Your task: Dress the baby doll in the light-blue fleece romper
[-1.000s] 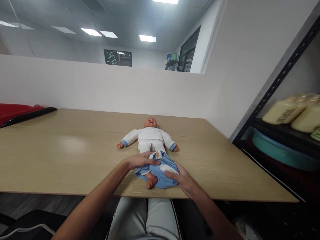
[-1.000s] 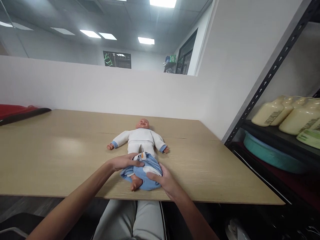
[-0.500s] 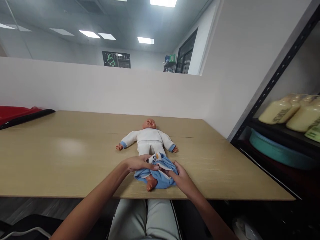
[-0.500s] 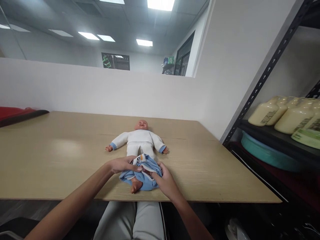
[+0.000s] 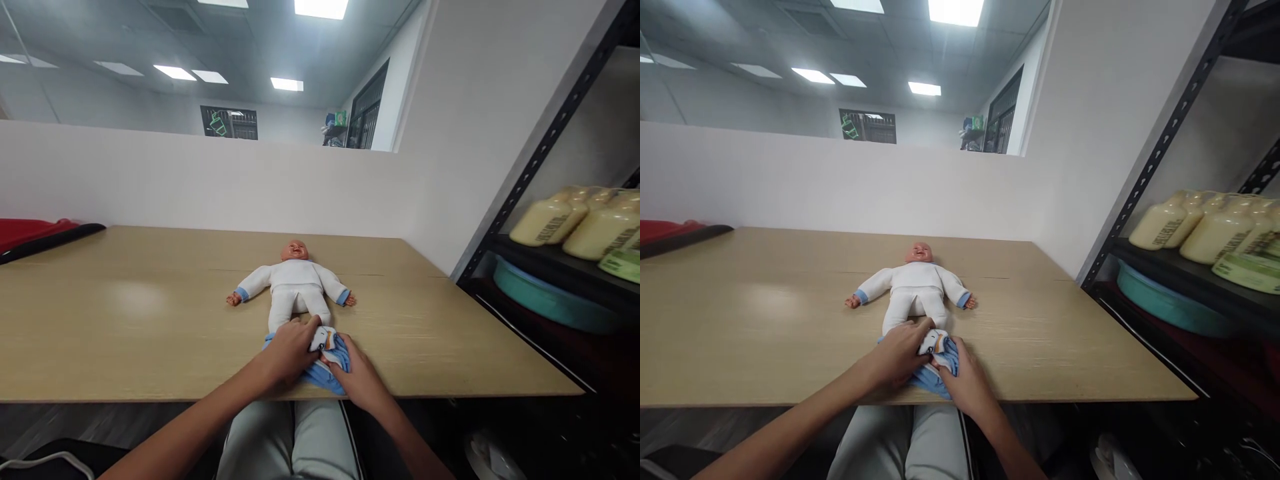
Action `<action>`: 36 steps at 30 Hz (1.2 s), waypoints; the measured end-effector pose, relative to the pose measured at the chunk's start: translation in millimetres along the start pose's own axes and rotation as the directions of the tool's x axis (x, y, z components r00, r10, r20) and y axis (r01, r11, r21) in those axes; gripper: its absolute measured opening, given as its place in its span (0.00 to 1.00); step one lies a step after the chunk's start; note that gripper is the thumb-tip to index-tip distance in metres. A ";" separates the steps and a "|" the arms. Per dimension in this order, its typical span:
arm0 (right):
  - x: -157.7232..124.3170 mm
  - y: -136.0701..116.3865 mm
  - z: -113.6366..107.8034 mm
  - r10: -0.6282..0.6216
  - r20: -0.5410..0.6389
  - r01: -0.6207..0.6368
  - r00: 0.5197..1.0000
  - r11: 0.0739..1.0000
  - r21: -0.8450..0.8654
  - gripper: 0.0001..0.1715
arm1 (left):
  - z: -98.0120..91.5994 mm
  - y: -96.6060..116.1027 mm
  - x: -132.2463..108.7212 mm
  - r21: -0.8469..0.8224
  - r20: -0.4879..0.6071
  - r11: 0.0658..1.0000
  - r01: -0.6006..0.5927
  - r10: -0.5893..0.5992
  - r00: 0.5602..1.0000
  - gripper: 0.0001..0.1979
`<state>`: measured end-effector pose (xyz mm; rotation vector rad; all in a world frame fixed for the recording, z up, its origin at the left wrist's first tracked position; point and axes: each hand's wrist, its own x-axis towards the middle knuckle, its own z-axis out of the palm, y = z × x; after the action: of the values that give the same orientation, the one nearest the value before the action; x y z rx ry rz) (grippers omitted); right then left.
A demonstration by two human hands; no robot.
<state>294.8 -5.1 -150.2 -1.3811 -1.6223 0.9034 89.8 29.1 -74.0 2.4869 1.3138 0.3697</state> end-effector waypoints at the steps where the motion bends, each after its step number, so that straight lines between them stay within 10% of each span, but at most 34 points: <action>1: 0.5 1.2 0.1 0.000 0.014 0.000 1.000 1.000 0.009 0.36 | 0.7 -0.8 -1.0 0.019 -0.010 1.000 -0.018 0.019 1.000 0.20; 8: -5.0 -5.4 -7.5 -0.045 0.111 0.043 0.993 0.999 0.025 0.40 | -9.3 -15.3 1.2 -0.097 0.154 0.985 -0.145 0.159 0.975 0.28; 22: 21.5 -20.2 -17.4 -0.382 0.007 0.382 0.924 0.924 -0.015 0.27 | -20.3 -36.8 -1.0 -0.507 -0.002 0.836 -0.212 0.245 0.970 0.27; 28: 42.2 -12.0 -24.5 -0.264 0.133 0.219 0.955 0.934 0.280 0.17 | -19.9 -42.3 -3.8 -0.444 -0.056 0.878 -0.179 0.172 0.983 0.27; 36: 82.1 -19.7 -46.1 -0.160 0.396 0.016 0.904 0.939 0.343 0.29 | -30.3 -51.6 9.3 -0.618 -0.017 0.762 -0.192 0.232 0.973 0.23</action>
<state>321.9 74.2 -102.9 -0.9079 -1.7241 1.4195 45.0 68.8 -64.9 2.0495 0.7126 0.6523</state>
